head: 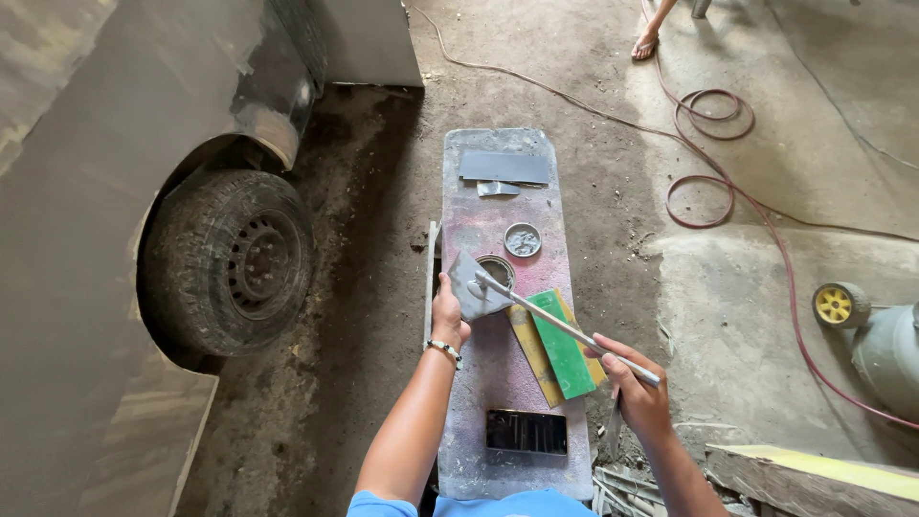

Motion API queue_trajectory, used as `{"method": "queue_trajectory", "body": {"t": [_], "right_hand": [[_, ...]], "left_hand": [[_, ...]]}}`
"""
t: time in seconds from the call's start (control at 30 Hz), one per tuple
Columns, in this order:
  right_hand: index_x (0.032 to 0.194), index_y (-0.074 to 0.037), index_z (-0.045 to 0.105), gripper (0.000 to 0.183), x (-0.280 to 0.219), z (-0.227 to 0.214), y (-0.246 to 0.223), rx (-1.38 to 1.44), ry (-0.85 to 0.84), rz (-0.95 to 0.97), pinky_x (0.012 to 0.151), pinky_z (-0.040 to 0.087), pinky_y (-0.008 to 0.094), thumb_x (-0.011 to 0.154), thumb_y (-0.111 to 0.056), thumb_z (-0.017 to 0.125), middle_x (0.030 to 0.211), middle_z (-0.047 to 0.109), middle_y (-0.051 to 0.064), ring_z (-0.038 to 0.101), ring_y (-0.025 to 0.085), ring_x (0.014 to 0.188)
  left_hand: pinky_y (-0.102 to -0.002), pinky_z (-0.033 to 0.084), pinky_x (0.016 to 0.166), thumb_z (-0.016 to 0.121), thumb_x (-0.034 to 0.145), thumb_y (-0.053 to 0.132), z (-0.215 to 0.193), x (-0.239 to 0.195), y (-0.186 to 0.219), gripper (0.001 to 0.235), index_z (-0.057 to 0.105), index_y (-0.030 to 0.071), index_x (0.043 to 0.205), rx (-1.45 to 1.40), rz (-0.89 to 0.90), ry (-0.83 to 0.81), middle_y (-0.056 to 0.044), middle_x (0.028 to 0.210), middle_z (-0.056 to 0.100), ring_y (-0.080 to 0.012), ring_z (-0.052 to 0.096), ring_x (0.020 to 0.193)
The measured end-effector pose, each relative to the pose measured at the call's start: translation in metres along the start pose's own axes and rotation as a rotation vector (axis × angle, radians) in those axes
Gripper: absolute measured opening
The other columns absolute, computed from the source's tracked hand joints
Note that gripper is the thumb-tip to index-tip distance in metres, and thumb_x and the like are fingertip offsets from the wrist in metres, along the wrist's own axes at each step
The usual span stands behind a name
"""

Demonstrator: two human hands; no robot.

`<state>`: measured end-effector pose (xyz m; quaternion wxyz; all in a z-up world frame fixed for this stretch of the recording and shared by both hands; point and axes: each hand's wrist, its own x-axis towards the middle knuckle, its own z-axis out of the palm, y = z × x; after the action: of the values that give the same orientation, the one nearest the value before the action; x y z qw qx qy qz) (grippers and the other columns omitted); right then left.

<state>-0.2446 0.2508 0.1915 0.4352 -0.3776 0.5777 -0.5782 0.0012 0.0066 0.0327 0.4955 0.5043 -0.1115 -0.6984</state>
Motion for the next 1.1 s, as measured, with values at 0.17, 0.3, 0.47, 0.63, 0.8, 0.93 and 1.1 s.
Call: {"method": "queue_trajectory", "body": {"t": [0.17, 0.3, 0.47, 0.63, 0.8, 0.93, 1.1], "right_hand": [[0.132, 0.004, 0.070, 0.038, 0.001, 0.002, -0.005, -0.053, 0.013, 0.017, 0.067, 0.045, 0.022, 0.098, -0.011, 0.059, 0.109, 0.079, 0.016, 0.058, 0.009, 0.077], [0.131, 0.005, 0.067, 0.039, -0.002, 0.001, -0.018, 0.111, 0.027, 0.040, 0.054, 0.040, 0.020, 0.095, -0.009, 0.057, 0.107, 0.078, 0.019, 0.043, 0.004, 0.055], [0.130, 0.005, 0.067, 0.039, -0.007, -0.001, -0.047, 0.119, 0.044, -0.003, 0.053, 0.040, 0.020, 0.095, -0.009, 0.056, 0.106, 0.077, 0.022, 0.044, 0.005, 0.055], [0.129, 0.005, 0.068, 0.038, -0.002, -0.002, -0.049, 0.127, 0.058, -0.076, 0.053, 0.041, 0.020, 0.095, -0.008, 0.057, 0.105, 0.077, 0.022, 0.044, 0.005, 0.056], [0.128, 0.003, 0.069, 0.038, 0.016, 0.006, -0.019, 0.045, 0.097, 0.039, 0.048, 0.036, 0.022, 0.095, -0.010, 0.057, 0.102, 0.079, 0.021, 0.041, 0.005, 0.051], [0.130, -0.001, 0.073, 0.037, 0.035, 0.022, 0.033, -0.154, 0.106, 0.063, 0.057, 0.040, 0.024, 0.097, -0.011, 0.059, 0.105, 0.079, 0.015, 0.045, 0.007, 0.060], [0.133, -0.003, 0.070, 0.036, 0.045, 0.041, 0.087, -0.116, -0.035, -0.050, 0.099, 0.050, 0.029, 0.099, -0.014, 0.063, 0.109, 0.077, 0.010, 0.069, 0.014, 0.105]], "left_hand": [[-0.039, 0.057, 0.091, 0.051, 0.103, 0.051, -0.007, 0.015, -0.012, 0.062, 0.064, -0.004, 0.128, 0.026, 0.041, 0.020, -0.012, 0.120, 0.071, -0.0229, 0.069, 0.105], [-0.037, 0.058, 0.088, 0.052, 0.101, 0.050, -0.005, 0.009, -0.009, 0.060, 0.064, -0.003, 0.127, 0.001, 0.033, 0.007, -0.011, 0.118, 0.072, -0.0216, 0.069, 0.102], [-0.039, 0.057, 0.088, 0.055, 0.102, 0.049, -0.005, 0.008, -0.007, 0.062, 0.064, -0.007, 0.127, 0.040, 0.051, 0.055, -0.014, 0.119, 0.071, -0.0236, 0.068, 0.103], [-0.039, 0.057, 0.091, 0.051, 0.102, 0.051, -0.007, 0.003, -0.003, 0.064, 0.064, -0.005, 0.128, 0.029, 0.025, 0.016, -0.014, 0.121, 0.071, -0.0242, 0.069, 0.106], [-0.041, 0.057, 0.095, 0.046, 0.103, 0.052, -0.018, 0.001, -0.003, 0.066, 0.061, -0.005, 0.131, -0.048, -0.033, -0.021, -0.016, 0.124, 0.070, -0.0267, 0.069, 0.110], [-0.044, 0.058, 0.096, 0.046, 0.103, 0.051, -0.022, -0.011, 0.003, 0.065, 0.058, -0.005, 0.134, -0.027, -0.007, 0.013, -0.017, 0.125, 0.069, -0.0286, 0.069, 0.110], [-0.043, 0.057, 0.096, 0.047, 0.104, 0.053, -0.031, -0.025, 0.006, 0.066, 0.058, -0.005, 0.135, -0.049, -0.028, 0.013, -0.016, 0.126, 0.069, -0.0281, 0.069, 0.112]]}}
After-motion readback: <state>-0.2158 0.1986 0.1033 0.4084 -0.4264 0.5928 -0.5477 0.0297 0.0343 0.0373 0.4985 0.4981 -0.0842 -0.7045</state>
